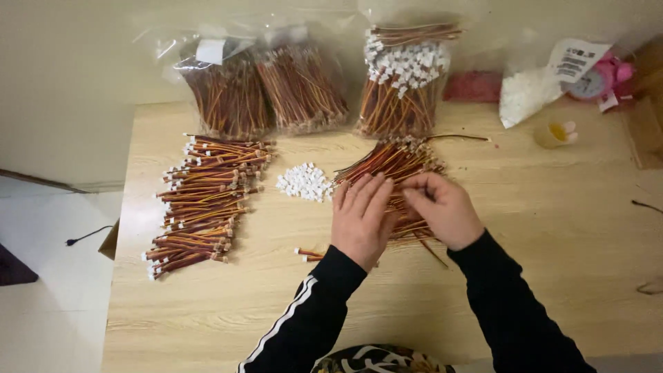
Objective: Assembling small white connectors onto the ends of thin wire bundles at a workbench.
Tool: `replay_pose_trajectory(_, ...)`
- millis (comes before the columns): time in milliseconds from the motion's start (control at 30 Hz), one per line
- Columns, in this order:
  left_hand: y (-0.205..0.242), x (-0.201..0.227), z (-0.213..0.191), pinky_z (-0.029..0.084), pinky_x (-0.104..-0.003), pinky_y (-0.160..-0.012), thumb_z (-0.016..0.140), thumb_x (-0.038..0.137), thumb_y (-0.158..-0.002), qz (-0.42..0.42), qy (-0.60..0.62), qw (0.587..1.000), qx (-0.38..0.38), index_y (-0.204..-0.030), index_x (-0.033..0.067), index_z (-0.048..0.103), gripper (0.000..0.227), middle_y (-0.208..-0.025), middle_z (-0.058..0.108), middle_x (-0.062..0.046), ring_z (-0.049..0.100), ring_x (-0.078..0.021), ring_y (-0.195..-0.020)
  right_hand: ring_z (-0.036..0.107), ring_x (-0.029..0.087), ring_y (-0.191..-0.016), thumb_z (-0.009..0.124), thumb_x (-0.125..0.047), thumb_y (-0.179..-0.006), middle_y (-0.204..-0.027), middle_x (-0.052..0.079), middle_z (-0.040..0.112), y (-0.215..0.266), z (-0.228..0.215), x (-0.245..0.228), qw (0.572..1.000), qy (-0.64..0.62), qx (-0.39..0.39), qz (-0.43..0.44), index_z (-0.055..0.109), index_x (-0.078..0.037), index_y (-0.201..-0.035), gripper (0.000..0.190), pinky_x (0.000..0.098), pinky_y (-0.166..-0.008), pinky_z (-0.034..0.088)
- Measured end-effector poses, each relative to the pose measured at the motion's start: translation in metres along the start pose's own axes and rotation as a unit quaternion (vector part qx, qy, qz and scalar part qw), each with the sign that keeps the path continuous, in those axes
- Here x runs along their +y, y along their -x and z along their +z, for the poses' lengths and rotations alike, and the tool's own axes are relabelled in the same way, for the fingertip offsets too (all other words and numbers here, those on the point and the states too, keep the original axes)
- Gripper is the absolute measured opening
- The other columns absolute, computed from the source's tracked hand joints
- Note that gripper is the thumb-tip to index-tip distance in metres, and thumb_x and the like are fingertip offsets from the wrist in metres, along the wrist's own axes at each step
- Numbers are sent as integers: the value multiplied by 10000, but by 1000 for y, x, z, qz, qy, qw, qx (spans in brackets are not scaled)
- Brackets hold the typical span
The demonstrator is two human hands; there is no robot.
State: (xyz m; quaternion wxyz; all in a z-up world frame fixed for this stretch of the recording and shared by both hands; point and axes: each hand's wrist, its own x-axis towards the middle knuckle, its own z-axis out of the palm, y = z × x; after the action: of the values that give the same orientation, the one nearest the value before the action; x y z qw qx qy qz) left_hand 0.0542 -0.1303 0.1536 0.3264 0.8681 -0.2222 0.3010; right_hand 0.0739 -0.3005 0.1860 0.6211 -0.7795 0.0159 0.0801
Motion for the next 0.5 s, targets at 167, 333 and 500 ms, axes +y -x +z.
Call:
replay_pose_trajectory(167,5,-10,6,392,-422,-1042,712,212,-859,32,39,998,34,-1089,152,672,241,-984,676,-19,659,-210,-946,657,173,-615,645,-58,-901,-723,120,640,4,7,9,989,-143,-19,46,602,40,-1069,199,319,-564,598)
replay_pose_trajectory(333,17,-23,5,531,-320,-840,643,244,-908,3,94,996,7,-1050,189,707,165,-837,671,37,687,-160,-785,667,166,-650,624,-107,-930,-774,94,628,8,8,1,963,-237,-36,126,590,14,-1066,185,308,-583,608)
replay_pose_trajectory(500,15,-20,-18,555,-394,-769,659,205,-900,-261,281,914,-133,-1043,140,728,172,-852,697,-108,703,-304,-866,624,138,-685,665,-90,-892,-730,91,663,6,10,-14,996,27,-79,-34,683,15,-1058,197,283,-656,545)
